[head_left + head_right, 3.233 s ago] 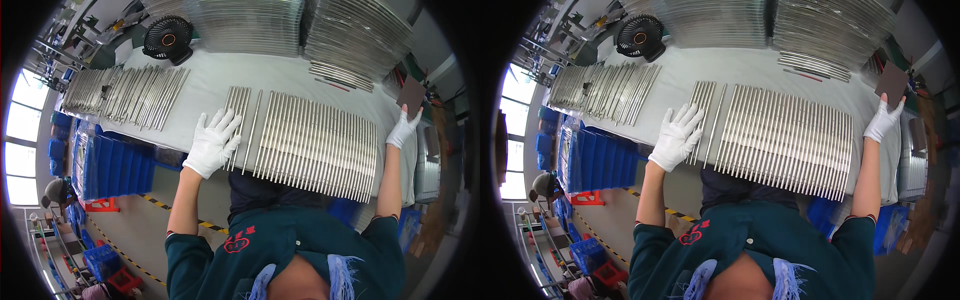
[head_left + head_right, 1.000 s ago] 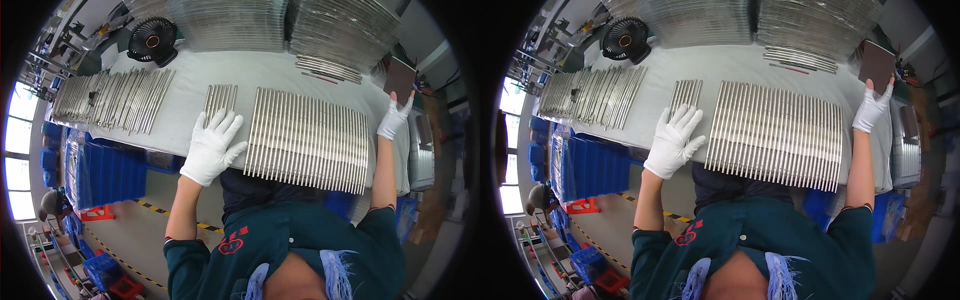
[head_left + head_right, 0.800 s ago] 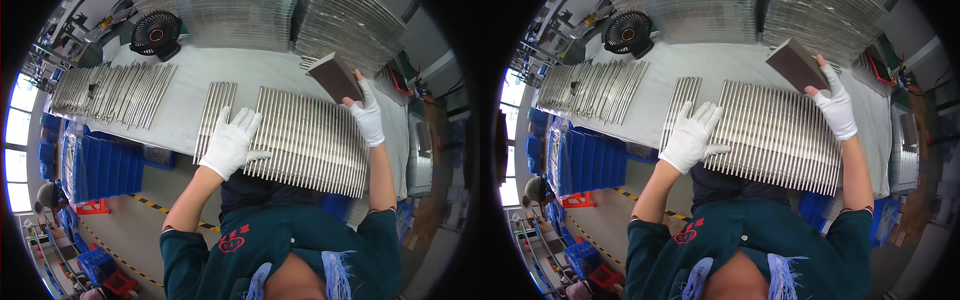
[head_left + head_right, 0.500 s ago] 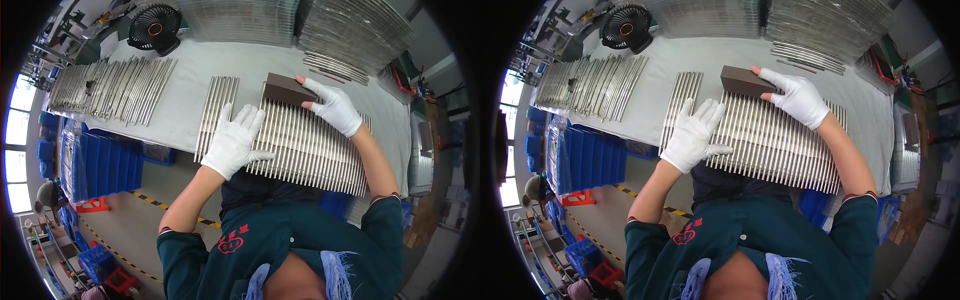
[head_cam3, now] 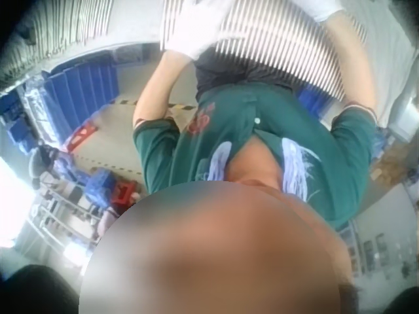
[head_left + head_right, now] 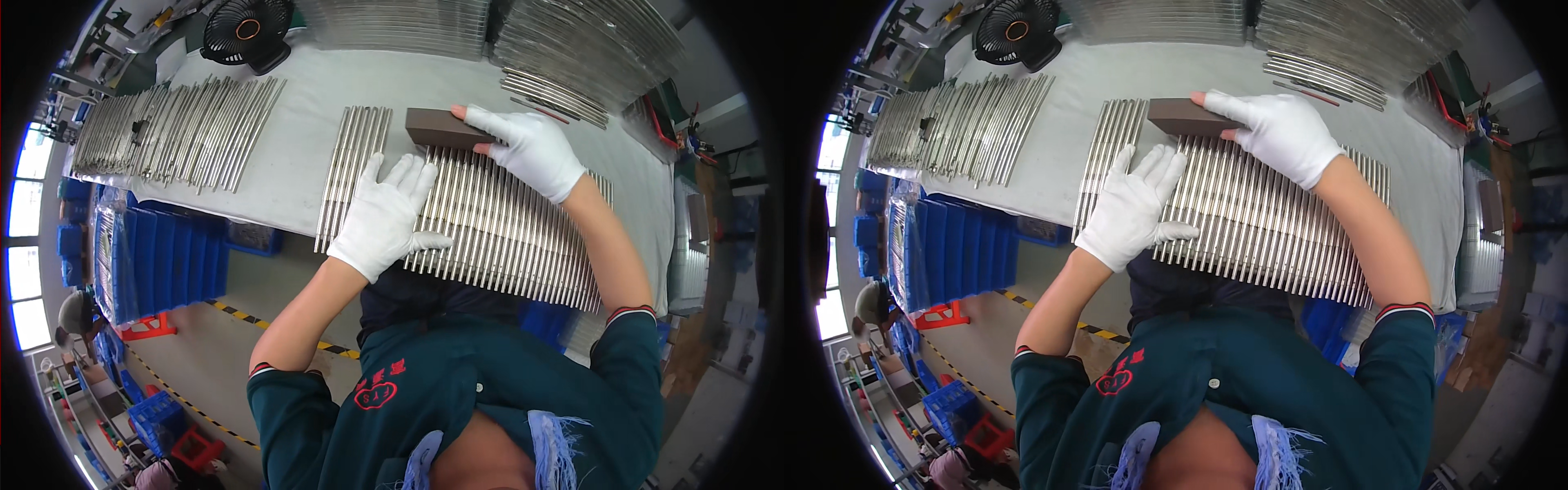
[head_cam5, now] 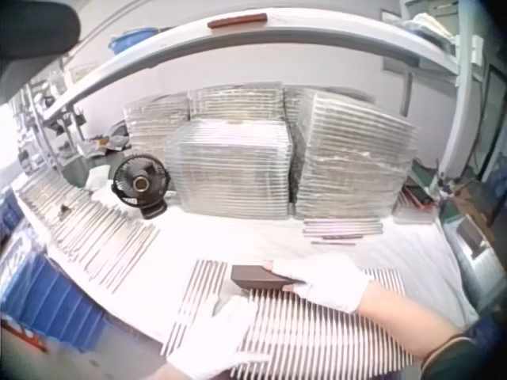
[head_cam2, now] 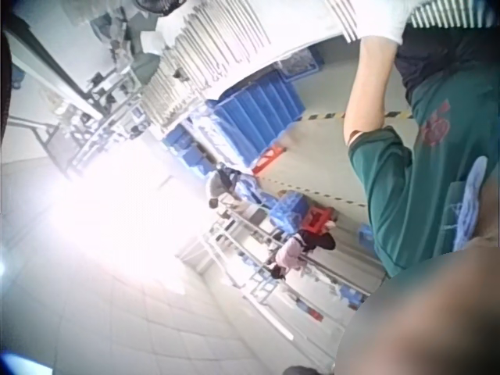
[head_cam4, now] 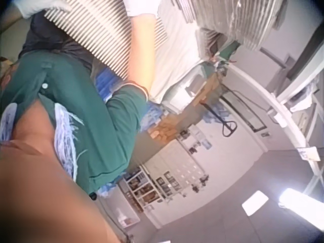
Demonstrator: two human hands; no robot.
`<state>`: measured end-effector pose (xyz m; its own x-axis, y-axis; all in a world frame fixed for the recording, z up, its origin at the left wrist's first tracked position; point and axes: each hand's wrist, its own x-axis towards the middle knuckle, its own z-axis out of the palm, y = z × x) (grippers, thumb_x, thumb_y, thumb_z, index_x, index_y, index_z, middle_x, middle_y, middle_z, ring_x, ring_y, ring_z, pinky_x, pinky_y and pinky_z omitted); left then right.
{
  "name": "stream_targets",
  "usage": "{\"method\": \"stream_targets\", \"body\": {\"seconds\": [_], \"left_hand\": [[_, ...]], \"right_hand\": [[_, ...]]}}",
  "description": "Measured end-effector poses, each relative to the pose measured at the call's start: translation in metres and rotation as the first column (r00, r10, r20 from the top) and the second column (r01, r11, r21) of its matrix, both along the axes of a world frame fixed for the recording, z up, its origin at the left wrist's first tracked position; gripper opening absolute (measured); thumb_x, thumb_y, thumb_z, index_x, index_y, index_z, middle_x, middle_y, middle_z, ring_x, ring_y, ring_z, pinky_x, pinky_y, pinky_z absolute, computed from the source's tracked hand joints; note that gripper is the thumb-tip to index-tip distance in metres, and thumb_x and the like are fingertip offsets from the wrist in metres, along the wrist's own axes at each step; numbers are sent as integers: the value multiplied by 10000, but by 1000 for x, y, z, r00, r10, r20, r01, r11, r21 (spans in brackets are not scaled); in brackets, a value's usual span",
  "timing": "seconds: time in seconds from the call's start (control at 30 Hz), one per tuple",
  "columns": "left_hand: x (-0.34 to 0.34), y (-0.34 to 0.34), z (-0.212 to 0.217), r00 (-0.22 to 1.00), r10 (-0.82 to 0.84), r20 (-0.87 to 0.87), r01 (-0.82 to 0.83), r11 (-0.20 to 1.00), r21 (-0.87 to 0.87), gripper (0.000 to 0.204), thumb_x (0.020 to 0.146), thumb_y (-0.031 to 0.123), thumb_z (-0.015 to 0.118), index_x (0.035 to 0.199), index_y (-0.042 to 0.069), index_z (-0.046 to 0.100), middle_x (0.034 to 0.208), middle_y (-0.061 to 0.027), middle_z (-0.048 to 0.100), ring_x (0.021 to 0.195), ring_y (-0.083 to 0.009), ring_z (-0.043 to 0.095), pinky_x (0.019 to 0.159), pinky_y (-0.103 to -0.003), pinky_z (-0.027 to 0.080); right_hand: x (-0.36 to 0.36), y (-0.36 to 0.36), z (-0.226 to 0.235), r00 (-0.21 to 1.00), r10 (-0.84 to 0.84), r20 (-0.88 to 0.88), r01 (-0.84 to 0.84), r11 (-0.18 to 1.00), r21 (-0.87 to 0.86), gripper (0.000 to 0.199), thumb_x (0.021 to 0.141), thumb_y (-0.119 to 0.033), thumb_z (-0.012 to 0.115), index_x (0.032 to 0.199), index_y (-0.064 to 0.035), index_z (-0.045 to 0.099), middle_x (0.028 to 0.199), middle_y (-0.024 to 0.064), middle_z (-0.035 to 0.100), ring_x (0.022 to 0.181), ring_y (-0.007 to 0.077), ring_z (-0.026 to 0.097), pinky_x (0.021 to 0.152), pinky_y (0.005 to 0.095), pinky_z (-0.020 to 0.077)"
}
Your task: The recorder is aligning and polishing thin metal strips on a workbench using a sanding block.
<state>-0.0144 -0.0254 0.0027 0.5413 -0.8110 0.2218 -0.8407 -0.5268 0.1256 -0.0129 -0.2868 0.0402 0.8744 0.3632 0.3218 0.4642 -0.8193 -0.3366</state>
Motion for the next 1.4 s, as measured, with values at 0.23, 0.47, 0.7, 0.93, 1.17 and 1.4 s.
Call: {"method": "stream_targets", "body": {"seconds": [0.23,0.47,0.7,0.93,1.17,1.4], "left_hand": [[0,-1,1,1000,18,6,-18,999,45,998,790,724,545,1414,-48,439,1380,-221,548,1341,-351,480,1141,-539,292],[1,0,5,1000,17,-15,-16,998,67,993,793,708,564,1435,-36,420,1408,-210,530,1353,-353,467,1133,-562,287],[-30,-20,9,986,-93,-137,101,994,46,1085,726,782,579,1483,26,399,1471,-279,425,1412,-425,347,1147,-610,219],[-37,-43,9,970,-176,-166,189,980,64,1076,752,872,417,1503,101,397,1484,-285,399,1389,-491,326,1151,-618,182],[-22,-5,13,995,23,-101,-2,979,202,1023,797,826,435,1511,95,395,1531,-269,355,1421,-469,301,1166,-586,175],[-40,-46,13,989,-79,-125,96,986,138,1022,809,803,450,1503,55,387,1485,-278,400,1418,-442,324,1159,-592,178]], "right_hand": [[-23,-26,14,999,-35,28,36,999,-33,631,848,-137,732,1416,-318,525,1089,84,720,854,283,699,766,378,561],[-64,-131,8,735,-656,172,327,565,758,678,915,-104,726,1516,-161,419,1357,49,585,1089,122,597,922,254,492],[-74,-188,-27,539,-837,95,162,214,963,681,934,-127,708,1508,-39,352,1410,101,484,1227,209,522,1039,366,472],[-73,-204,-48,523,-852,30,246,184,952,731,938,-195,709,1531,-59,305,1411,110,489,1248,215,518,1062,354,444],[-74,-203,-51,537,-842,37,215,179,960,710,938,-183,708,1518,-45,323,1406,108,488,1249,211,515,1057,347,446],[-69,-194,-51,479,-869,127,394,342,853,682,916,-181,736,1503,-72,404,1443,89,491,1252,172,507,1051,302,427]]}}
